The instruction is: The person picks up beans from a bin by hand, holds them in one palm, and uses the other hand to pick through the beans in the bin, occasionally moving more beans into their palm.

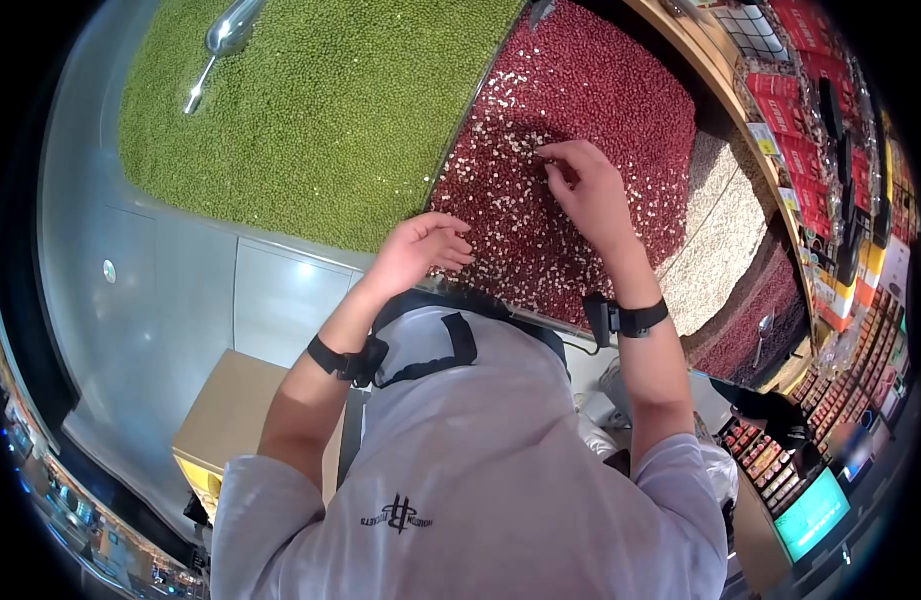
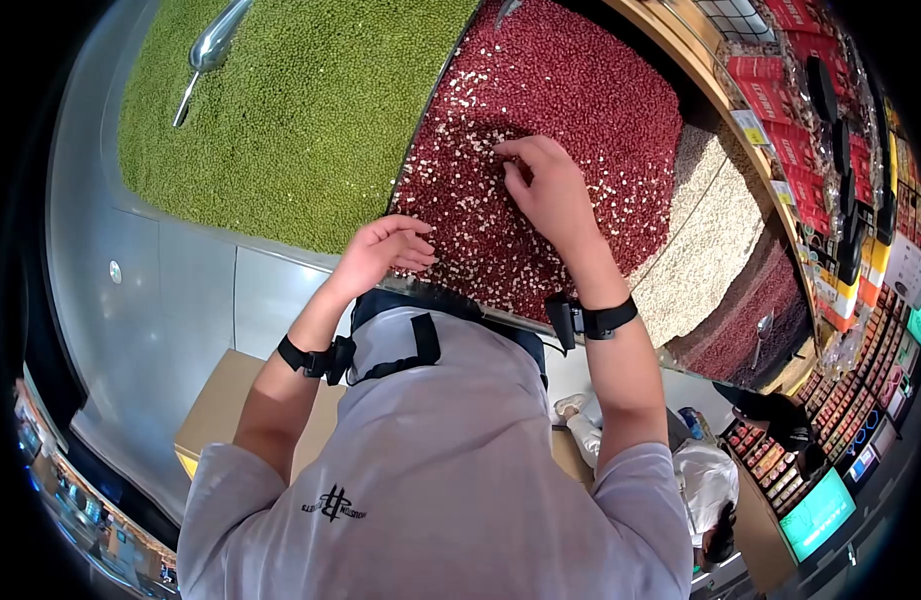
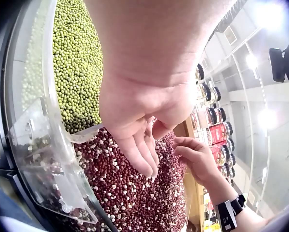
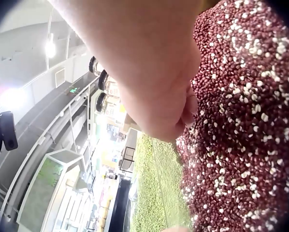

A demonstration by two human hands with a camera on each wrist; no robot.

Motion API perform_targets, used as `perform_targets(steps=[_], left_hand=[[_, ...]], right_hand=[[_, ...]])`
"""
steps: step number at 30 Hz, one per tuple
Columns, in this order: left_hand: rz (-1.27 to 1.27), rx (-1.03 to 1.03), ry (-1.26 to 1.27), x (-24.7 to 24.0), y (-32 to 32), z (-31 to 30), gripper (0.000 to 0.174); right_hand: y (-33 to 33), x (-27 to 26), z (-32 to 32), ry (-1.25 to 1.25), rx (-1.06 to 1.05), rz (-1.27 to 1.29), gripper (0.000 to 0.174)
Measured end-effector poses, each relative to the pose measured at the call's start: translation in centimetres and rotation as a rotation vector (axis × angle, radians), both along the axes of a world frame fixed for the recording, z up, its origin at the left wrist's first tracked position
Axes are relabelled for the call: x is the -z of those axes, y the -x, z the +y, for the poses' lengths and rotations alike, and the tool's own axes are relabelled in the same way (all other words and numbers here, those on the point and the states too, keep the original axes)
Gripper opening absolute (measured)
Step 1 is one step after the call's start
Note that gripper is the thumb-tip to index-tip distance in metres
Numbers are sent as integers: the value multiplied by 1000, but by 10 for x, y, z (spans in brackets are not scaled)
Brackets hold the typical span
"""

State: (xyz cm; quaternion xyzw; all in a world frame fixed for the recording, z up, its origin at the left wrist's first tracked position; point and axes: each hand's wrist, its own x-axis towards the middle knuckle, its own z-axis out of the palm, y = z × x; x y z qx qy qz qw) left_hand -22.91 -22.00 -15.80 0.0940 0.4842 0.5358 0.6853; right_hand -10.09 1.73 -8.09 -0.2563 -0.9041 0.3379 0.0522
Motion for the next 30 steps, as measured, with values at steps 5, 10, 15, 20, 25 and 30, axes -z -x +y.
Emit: perform_targets(steps=[5, 10, 15, 20, 25, 30], left_hand=[[6, 3, 4, -1, 0, 0, 25], [0, -1, 16, 0, 0, 0, 27], [-1, -5, 6, -1, 0, 1, 27], [15, 4, 2, 1, -2, 0, 27], [27, -6, 22, -2, -4, 2, 27], [79, 22, 30, -11, -9, 7, 27]], right_hand=[[-3, 16, -4, -111, 149, -32, 20], [4, 24, 0, -325, 83, -17, 18], [6, 28, -2, -349, 85, -95, 19], [7, 34, -1, -383, 84, -93, 18], [-1, 26, -1, -322, 117, -95, 18], [-27, 8, -4, 400, 408, 25, 18]])
